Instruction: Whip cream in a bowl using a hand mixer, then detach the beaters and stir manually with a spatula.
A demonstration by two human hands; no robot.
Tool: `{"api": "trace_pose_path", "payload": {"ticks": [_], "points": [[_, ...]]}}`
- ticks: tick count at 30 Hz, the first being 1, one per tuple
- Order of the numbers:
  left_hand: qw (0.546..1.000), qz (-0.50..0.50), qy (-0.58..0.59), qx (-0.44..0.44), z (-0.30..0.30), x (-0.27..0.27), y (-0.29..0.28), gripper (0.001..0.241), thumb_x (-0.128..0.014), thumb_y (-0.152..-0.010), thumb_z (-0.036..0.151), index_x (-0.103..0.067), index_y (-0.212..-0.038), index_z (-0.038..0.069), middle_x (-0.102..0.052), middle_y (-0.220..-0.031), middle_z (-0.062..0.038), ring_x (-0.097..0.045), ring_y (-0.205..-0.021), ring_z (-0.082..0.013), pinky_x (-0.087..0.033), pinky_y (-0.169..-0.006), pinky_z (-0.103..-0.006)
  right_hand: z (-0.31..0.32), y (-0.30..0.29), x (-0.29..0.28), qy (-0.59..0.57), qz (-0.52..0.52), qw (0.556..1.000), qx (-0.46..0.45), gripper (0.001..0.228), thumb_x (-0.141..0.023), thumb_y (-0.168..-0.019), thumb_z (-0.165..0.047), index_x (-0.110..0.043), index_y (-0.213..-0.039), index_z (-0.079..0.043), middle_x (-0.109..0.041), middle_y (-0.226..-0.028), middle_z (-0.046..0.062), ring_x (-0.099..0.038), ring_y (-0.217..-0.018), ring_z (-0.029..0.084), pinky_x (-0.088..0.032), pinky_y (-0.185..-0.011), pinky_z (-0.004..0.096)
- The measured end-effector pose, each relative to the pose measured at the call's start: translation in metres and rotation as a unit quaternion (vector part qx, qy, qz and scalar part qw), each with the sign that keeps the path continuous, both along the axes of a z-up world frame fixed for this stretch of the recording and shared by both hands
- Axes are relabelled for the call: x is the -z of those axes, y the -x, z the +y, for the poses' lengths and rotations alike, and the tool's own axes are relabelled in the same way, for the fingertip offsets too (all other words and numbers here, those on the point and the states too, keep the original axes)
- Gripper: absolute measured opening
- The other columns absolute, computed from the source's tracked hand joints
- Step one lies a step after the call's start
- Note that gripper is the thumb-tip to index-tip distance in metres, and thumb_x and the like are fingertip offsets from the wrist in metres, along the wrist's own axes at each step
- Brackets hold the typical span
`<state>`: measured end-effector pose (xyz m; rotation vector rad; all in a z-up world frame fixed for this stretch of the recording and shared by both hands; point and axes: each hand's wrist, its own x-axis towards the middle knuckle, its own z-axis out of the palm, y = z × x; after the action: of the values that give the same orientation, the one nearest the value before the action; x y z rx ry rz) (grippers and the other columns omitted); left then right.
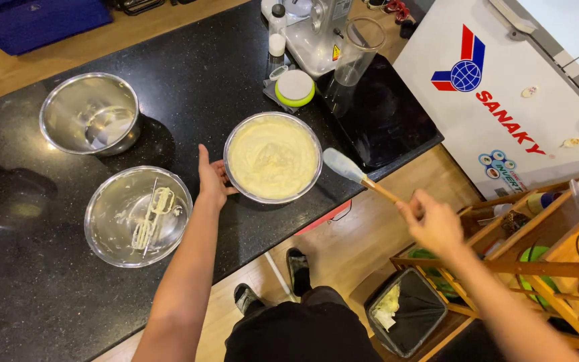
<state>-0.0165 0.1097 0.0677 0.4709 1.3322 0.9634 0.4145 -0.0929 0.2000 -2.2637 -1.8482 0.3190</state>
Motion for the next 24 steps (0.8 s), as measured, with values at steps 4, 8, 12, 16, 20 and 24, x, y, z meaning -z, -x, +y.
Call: {"api": "trace_pose_path", "payload": {"ticks": [4, 8, 12, 16, 20, 24], "points": [[0.998, -0.051, 0.021, -0.008, -0.019, -0.002, -0.008, 0.116, -0.020, -0.081, 0.091, -0.054, -0.129, -0.009, -0.063, -0.119, -0.021, -0.059, -0.114, -0.0309, -0.044, -0.100, -0.0692, -0.030, 0.024, 0.069, -0.032, 0.116, 0.987, 0.107, 0.041, -0.074, -0.092, -0.040, -0.060, -0.078, -0.004, -0.063, -0.063, 0.013, -0.057, -0.055, 0.027, -0.046, -0.055, 0.042], [0.991, -0.119, 0.007, -0.064, -0.048, 0.032, -0.022, 0.120, -0.018, -0.082, 0.093, -0.056, -0.128, -0.010, -0.061, -0.119, -0.023, -0.058, -0.116, -0.0337, -0.042, -0.107, -0.0696, -0.049, 0.037, 0.145, -0.101, 0.349, 0.928, 0.087, 0.036, -0.071, -0.096, -0.025, -0.052, -0.072, -0.005, -0.054, -0.059, 0.001, -0.048, -0.055, 0.009, -0.041, -0.052, 0.030], [0.976, -0.179, 0.001, -0.123, -0.068, 0.022, -0.045, 0.113, -0.019, -0.085, 0.092, -0.060, -0.120, -0.008, -0.061, -0.106, -0.019, -0.058, -0.108, -0.0328, -0.036, -0.111, -0.0716, -0.060, 0.063, 0.166, -0.120, 0.376, 0.913, 0.099, 0.037, -0.071, -0.096, -0.022, -0.049, -0.072, -0.006, -0.045, -0.058, -0.002, -0.039, -0.055, 0.007, -0.032, -0.049, 0.028], [0.961, -0.218, -0.012, -0.167, -0.081, 0.079, -0.056, 0.103, -0.022, -0.093, 0.091, -0.057, -0.112, -0.004, -0.057, -0.100, -0.013, -0.053, -0.104, -0.0305, -0.035, -0.112, -0.0731, -0.066, 0.101, 0.143, -0.089, 0.359, 0.923, 0.108, 0.035, -0.072, -0.094, -0.024, -0.051, -0.073, -0.006, -0.044, -0.056, -0.002, -0.038, -0.053, 0.008, -0.031, -0.047, 0.029], [0.962, -0.247, -0.036, -0.114, -0.110, 0.057, -0.053, 0.100, -0.021, -0.097, 0.089, -0.053, -0.112, -0.004, -0.058, -0.107, -0.018, -0.056, -0.110, -0.0312, -0.037, -0.113, -0.0639, -0.069, 0.138, 0.122, -0.054, 0.296, 0.950, 0.082, 0.035, -0.074, -0.091, -0.030, -0.054, -0.075, -0.006, -0.048, -0.051, 0.006, -0.043, -0.045, 0.014, -0.035, -0.044, 0.034], [0.989, -0.134, 0.011, -0.061, -0.111, 0.051, -0.021, 0.101, -0.019, -0.089, 0.085, -0.055, -0.122, -0.003, -0.065, -0.117, -0.019, -0.062, -0.111, -0.0289, -0.045, -0.106, -0.0545, -0.055, 0.146, 0.091, -0.041, 0.262, 0.964, 0.030, 0.035, -0.072, -0.091, -0.035, -0.056, -0.077, -0.007, -0.056, -0.052, 0.011, -0.053, -0.041, 0.025, -0.040, -0.045, 0.041]]}}
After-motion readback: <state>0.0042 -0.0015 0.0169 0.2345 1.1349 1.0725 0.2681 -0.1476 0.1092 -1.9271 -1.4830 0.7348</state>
